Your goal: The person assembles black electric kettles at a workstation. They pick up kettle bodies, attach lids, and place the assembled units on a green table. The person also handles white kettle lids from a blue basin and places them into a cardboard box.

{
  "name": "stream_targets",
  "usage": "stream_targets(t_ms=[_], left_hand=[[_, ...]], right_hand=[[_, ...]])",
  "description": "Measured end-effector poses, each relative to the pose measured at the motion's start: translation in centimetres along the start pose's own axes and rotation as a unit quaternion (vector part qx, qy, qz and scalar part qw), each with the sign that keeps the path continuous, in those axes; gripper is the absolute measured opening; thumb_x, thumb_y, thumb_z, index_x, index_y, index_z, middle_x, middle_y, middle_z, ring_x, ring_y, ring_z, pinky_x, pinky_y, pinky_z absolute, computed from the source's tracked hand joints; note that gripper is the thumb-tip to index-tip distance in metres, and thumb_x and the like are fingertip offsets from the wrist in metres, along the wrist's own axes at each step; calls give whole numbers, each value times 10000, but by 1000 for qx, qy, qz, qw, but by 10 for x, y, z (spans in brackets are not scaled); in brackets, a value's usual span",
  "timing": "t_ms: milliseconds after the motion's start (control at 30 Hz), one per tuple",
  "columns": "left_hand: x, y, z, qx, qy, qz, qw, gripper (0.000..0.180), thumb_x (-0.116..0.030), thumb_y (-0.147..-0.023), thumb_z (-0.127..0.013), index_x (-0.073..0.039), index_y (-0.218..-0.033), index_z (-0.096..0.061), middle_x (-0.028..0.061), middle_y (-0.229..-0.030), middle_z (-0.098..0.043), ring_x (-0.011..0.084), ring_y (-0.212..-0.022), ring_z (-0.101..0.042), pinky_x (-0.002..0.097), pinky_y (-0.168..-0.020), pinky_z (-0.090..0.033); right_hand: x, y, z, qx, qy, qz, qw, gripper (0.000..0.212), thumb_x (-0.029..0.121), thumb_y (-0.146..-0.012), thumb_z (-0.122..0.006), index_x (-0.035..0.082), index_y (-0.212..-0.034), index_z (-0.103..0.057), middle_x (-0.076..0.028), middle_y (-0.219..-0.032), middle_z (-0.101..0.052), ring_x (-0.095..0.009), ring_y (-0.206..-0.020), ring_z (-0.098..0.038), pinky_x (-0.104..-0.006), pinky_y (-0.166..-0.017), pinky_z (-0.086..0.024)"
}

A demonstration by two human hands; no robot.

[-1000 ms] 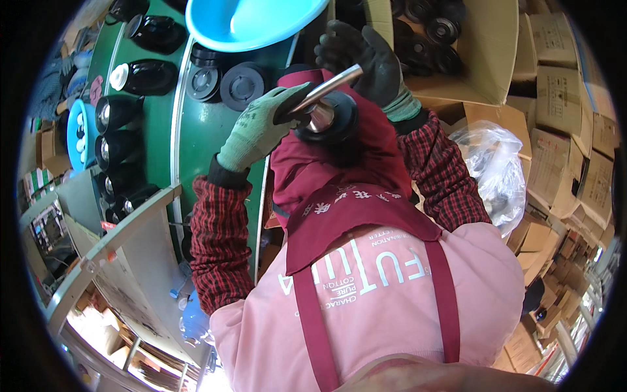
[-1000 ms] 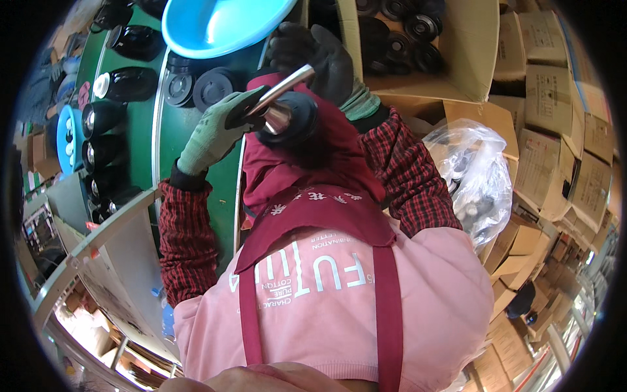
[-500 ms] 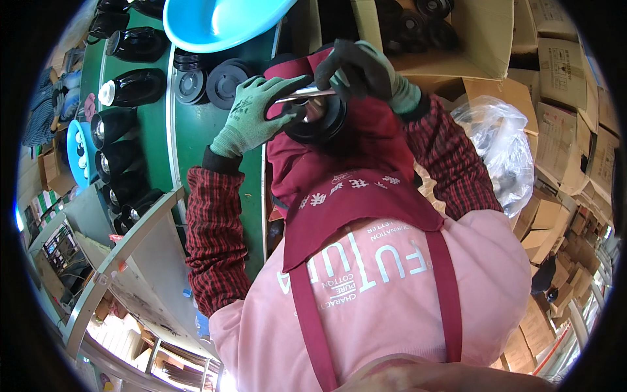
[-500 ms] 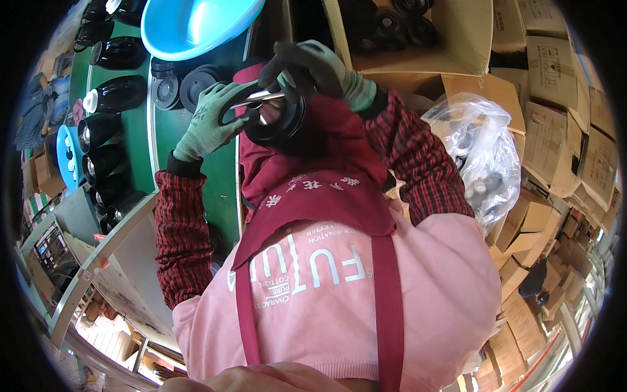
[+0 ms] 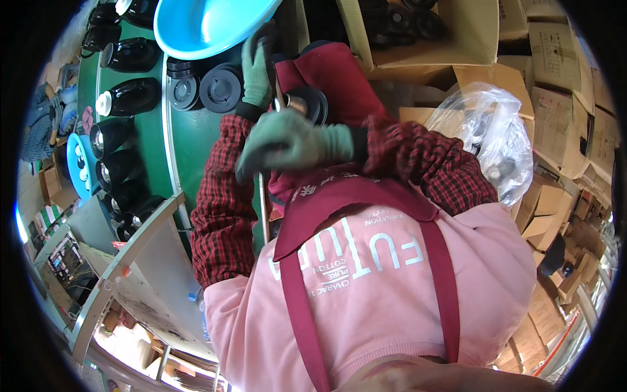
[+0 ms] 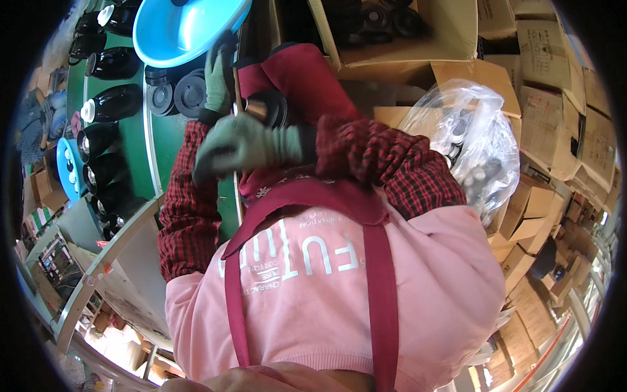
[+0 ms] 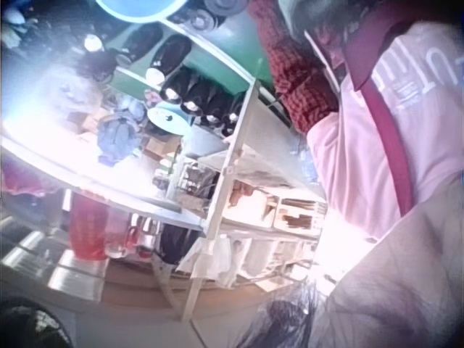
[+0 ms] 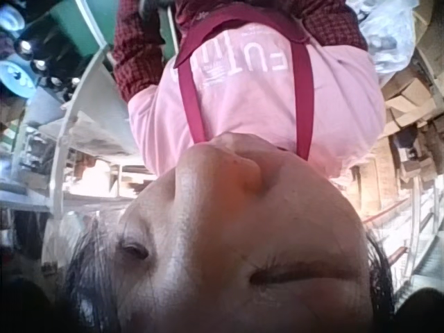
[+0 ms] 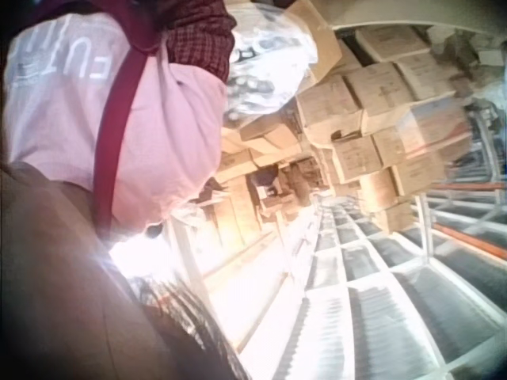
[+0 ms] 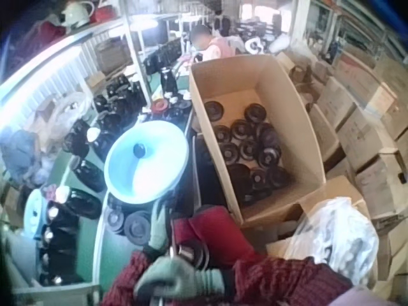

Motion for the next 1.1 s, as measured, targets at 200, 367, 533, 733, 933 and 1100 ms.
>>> stream_targets(t_ms=[200, 367, 533, 733, 933, 1100], left_hand=[[68, 22, 64, -234, -136, 157, 950, 464, -283, -911, -633, -28, -1295, -576, 194, -1286, -577, 362, -1259, -519, 450, -1044, -446], [4, 98, 84, -2, -56, 493, 868, 555, -467, -918, -659, -66, -1297, -596, 82, -1257, -616, 219, -1046, -629, 390, -996, -471], [-76, 107, 24, 101, -174, 567, 799, 372, -289, -890, -675, -130, -1224, -629, -8, -1037, -627, 144, -927, -591, 350, -848, -503], [-10, 110, 45, 86, -410, 423, 803, 439, -103, -865, -584, -37, -1299, -591, 134, -1184, -698, 250, -1060, -705, 363, -808, -566], [-38, 110, 42, 175, -532, 177, 809, 409, -63, -815, -626, -63, -1223, -597, 181, -1099, -676, 402, -1101, -640, 442, -899, -525], [-43, 81, 25, 310, -502, -91, 802, 452, -57, -748, -689, -108, -1192, -622, 121, -1118, -650, 374, -999, -660, 432, -829, -560]], right_hand=[[-74, -20, 99, -115, 408, -28, 905, 376, 336, -974, -625, 127, -1287, -631, -83, -1185, -663, -268, -1132, -632, -430, -1017, -467], [-117, -30, 65, 160, 534, -40, 829, 326, 391, -977, -569, 151, -1167, -681, -55, -1142, -674, -271, -1099, -631, -465, -969, -474], [-129, -44, 28, 209, 505, -16, 837, 256, 322, -935, -578, 128, -1053, -697, -73, -1089, -655, -255, -1095, -615, -423, -949, -488], [-127, -36, 8, 235, 498, 22, 835, 218, 306, -929, -586, 162, -965, -747, -41, -925, -721, -267, -932, -671, -448, -848, -501], [-88, -3, 41, 98, 582, -65, 804, 404, 538, -935, -555, 174, -848, -710, -41, -844, -696, -240, -859, -640, -442, -854, -417], [-24, 16, 55, 102, 661, -201, 716, 523, 650, -915, -548, 145, -988, -666, -46, -879, -676, -233, -841, -642, -437, -792, -418]])
Point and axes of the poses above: each hand's wrist, its own y-axis away from the middle knuckle, its own z-axis out of the back of the hand, x = y × z, the point moved 6 cm from there along -y, towards the middle knuckle
